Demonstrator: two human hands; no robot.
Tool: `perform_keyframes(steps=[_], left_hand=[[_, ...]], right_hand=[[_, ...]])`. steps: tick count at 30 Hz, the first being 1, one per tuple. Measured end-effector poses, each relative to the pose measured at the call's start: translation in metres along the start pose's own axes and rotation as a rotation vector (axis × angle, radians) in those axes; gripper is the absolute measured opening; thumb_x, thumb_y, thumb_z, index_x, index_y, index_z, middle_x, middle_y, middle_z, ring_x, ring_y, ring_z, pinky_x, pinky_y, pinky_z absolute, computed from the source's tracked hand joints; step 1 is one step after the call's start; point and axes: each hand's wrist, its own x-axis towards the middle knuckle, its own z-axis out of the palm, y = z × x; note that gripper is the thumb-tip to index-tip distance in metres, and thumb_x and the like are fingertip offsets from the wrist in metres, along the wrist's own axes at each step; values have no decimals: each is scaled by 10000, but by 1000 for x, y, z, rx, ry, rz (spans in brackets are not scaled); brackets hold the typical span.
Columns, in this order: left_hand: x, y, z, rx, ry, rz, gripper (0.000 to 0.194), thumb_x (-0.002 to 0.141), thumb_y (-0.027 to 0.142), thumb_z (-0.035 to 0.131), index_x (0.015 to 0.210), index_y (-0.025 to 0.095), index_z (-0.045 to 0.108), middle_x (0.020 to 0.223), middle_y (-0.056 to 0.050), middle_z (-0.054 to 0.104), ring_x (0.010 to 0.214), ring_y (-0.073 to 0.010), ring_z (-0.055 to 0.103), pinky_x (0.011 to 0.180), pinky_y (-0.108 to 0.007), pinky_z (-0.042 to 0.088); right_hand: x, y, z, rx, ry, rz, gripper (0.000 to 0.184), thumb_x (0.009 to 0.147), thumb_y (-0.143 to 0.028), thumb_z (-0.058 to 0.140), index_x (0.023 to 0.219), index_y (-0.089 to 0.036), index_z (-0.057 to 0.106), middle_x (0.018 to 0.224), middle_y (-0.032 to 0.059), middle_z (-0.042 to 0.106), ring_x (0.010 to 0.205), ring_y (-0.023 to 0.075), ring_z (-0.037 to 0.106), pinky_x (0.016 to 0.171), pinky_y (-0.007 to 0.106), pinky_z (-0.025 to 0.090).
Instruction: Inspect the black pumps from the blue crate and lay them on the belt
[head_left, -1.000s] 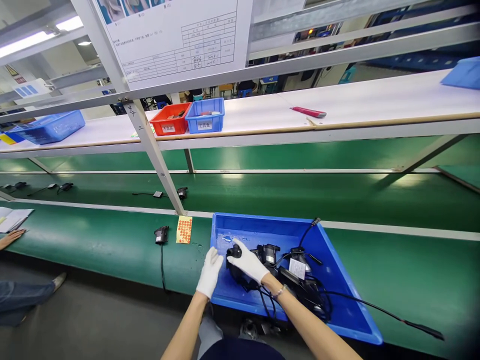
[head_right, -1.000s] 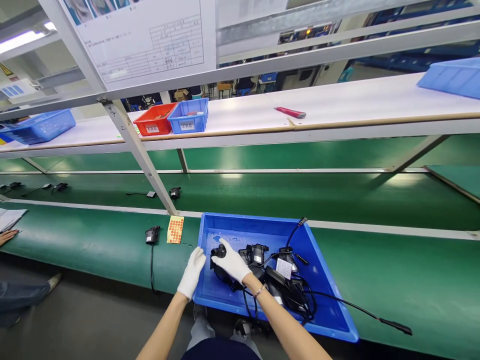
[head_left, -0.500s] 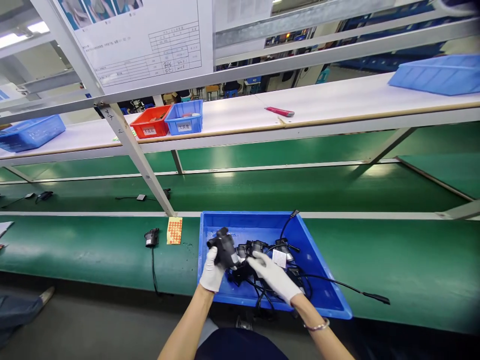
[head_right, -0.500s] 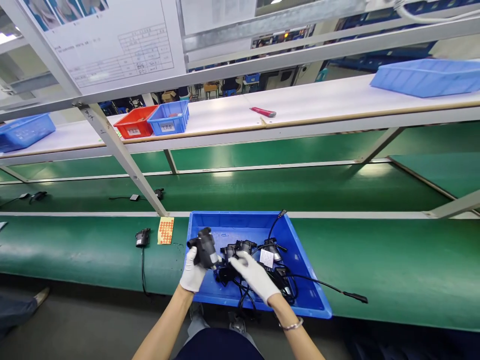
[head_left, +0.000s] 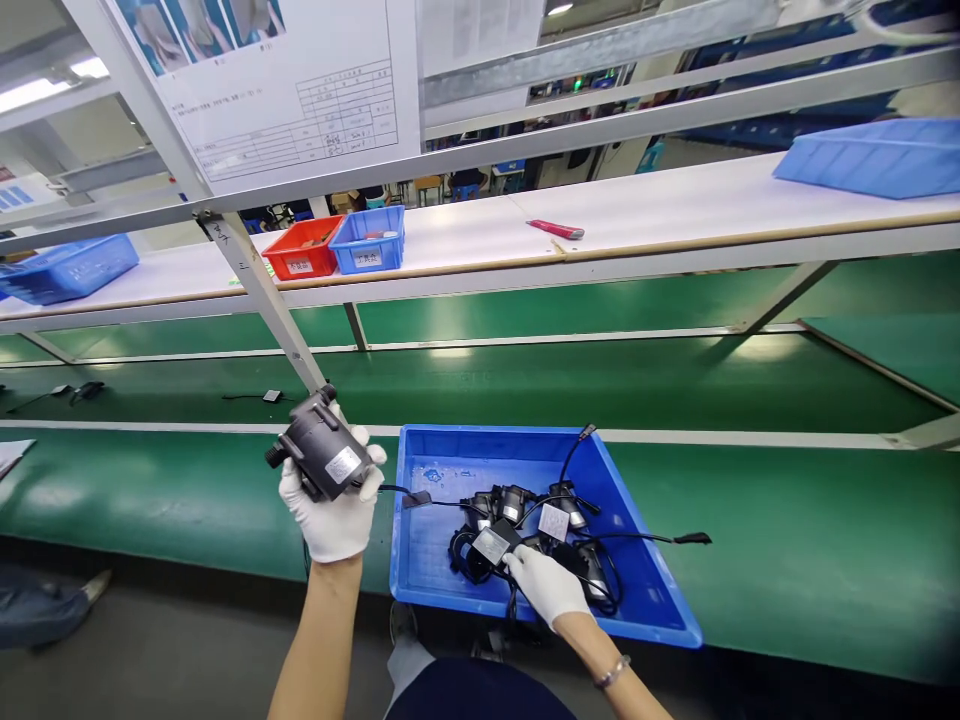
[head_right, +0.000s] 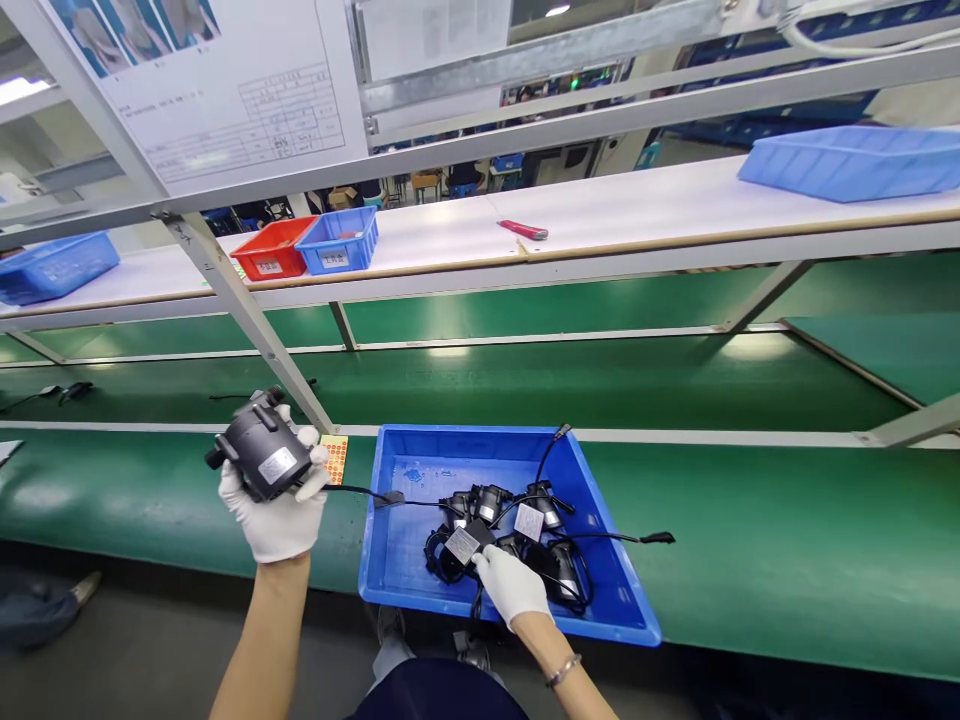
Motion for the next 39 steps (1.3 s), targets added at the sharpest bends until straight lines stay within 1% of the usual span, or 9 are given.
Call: perform_keyframes(steps=[3,7,11,13,18,22,27,34,39], left_hand=[[-5,2,21,2,9,-69,701,788,542,742,1401,245,574,996,-86,683,814,-221,690,513,-209,531],[-13,-24,35,-71,128,-275,577,867,548,654,1332,210,612,1029,-103,711,868,-238,717,651,-296,610],[-14,-52,33,-294,350,-463,432,935,533,578,1145,165,662,990,-106,731,979,-231,711,894,-376,622],[-16,-61,28,-372,422,-505,411,978,520,508,1059,151,671,935,-102,735,946,-212,707,942,-380,609],[-35,-75,19,-462,468,-634,447,1005,543,444,928,166,671,838,-81,702,871,-210,688,908,-388,597],[-51,-80,21,-478,415,-719,548,1015,619,364,1001,177,687,967,-98,714,877,-214,669,885,-420,568],[-57,-85,18,-492,299,-765,537,903,623,595,1018,107,687,927,-101,710,836,-188,656,849,-312,525],[-52,-91,-6,-299,-26,-721,703,803,686,630,1197,106,685,792,-72,676,649,-186,610,587,-274,402],[-54,-89,-13,-263,-45,-702,766,735,650,732,1234,70,691,856,-80,690,732,-188,616,676,-282,428]], right_hand=[[-12,-27,-17,102,94,-120,337,1060,-428,506,1154,-166,698,1194,124,733,1109,248,695,1047,478,511],[-46,-79,-53,318,108,-495,557,1047,-515,389,1491,-196,490,1510,116,578,1351,220,575,1141,339,458],[-92,-109,-84,401,-11,-709,449,955,-592,547,1069,-196,725,995,60,778,893,239,715,807,323,585],[-108,-111,-92,433,89,-655,436,965,-600,550,879,-210,725,809,16,748,731,196,679,699,273,559],[-130,-100,-99,516,345,-631,462,928,-661,605,807,-246,765,781,-9,773,686,162,693,704,194,569],[-144,-93,-105,496,404,-633,507,933,-675,593,702,-248,740,636,-9,725,554,152,647,616,187,574],[-152,-87,-107,419,442,-732,512,958,-633,581,632,-253,689,558,-12,668,473,141,603,523,195,552],[-143,-72,-95,266,332,-905,309,995,-440,597,792,-273,760,777,21,767,734,189,752,690,224,614],[-138,-66,-89,238,252,-893,201,975,-369,609,895,-307,782,865,8,793,831,203,767,764,254,626]])
